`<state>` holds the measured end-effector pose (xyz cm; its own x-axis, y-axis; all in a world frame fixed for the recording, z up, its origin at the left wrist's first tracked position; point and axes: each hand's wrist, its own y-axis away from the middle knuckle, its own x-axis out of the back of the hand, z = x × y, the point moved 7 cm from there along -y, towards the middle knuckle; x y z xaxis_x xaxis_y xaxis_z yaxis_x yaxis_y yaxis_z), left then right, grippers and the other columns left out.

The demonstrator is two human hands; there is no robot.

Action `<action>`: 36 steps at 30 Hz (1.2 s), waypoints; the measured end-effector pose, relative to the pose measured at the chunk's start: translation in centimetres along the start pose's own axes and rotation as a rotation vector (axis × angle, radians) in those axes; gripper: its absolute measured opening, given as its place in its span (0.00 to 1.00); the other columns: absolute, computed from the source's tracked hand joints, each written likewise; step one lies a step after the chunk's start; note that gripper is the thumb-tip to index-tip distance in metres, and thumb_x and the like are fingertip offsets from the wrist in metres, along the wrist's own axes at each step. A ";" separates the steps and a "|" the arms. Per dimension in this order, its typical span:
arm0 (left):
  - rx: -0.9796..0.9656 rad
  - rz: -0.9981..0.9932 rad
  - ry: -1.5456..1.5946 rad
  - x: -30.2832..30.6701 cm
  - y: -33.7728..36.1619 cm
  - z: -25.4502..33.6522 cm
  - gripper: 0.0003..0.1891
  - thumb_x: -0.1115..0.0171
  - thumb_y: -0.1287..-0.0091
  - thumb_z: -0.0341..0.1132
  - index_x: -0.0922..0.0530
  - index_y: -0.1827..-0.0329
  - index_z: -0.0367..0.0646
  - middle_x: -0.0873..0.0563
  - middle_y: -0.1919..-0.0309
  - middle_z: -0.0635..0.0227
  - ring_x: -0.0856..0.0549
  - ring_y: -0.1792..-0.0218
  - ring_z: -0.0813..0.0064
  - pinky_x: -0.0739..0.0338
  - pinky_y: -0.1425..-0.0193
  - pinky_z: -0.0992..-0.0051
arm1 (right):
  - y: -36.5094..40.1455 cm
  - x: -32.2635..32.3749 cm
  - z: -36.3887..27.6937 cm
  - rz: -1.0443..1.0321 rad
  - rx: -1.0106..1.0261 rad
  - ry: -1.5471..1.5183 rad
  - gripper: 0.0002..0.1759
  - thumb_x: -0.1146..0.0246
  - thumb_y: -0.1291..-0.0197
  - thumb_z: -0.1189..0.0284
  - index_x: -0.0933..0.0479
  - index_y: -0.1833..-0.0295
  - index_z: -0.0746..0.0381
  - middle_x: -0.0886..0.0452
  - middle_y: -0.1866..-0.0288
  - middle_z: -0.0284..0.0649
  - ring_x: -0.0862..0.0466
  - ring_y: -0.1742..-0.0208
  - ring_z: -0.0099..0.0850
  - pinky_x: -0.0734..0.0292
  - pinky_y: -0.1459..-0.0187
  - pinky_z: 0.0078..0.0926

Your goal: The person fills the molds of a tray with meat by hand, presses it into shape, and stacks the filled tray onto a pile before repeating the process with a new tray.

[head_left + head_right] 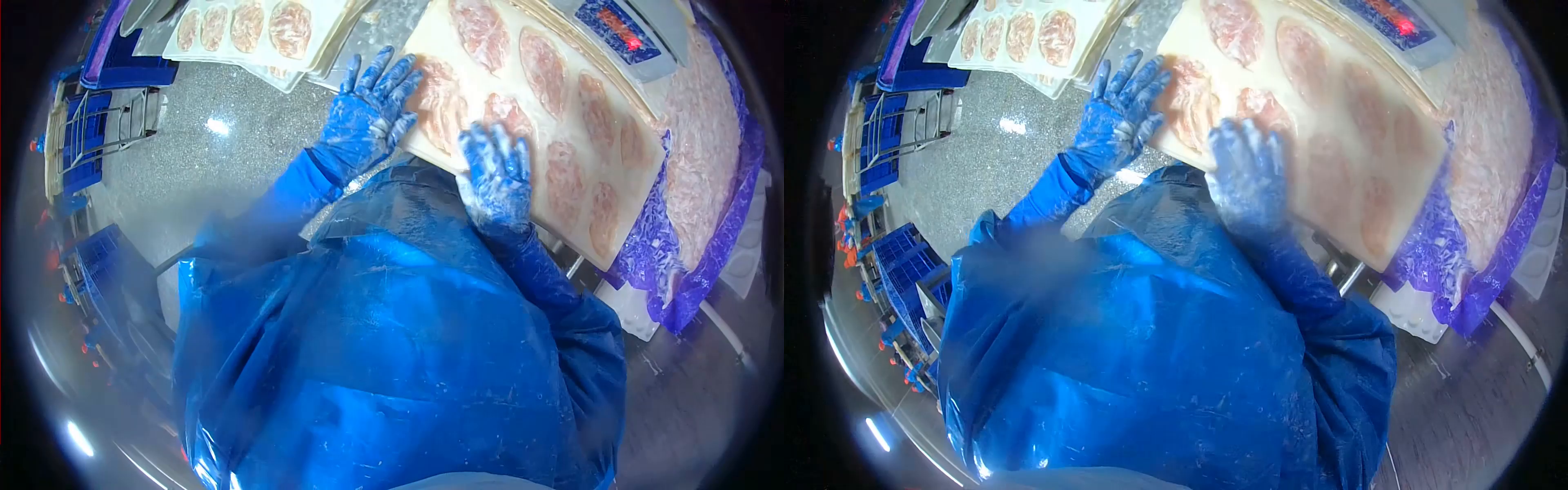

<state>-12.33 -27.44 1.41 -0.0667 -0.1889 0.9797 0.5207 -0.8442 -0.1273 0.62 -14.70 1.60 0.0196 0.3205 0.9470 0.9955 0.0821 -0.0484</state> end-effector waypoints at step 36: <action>0.382 -0.134 0.470 6.0 -40.4 -15.0 0.14 0.31 0.33 0.42 0.13 0.52 0.42 0.10 0.61 0.60 0.11 0.55 0.72 0.17 0.49 0.71 | 10.2 10.4 20.7 0.408 -0.317 -0.740 0.12 0.42 0.27 0.71 0.18 0.47 0.64 0.14 0.49 0.49 0.16 0.45 0.47 0.23 0.41 0.42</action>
<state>-46.53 -2.01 10.10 -0.4748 -0.3676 0.7997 0.7441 -0.6528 0.1418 9.06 9.02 4.38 0.4208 0.8019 0.4241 0.9055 -0.3999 -0.1424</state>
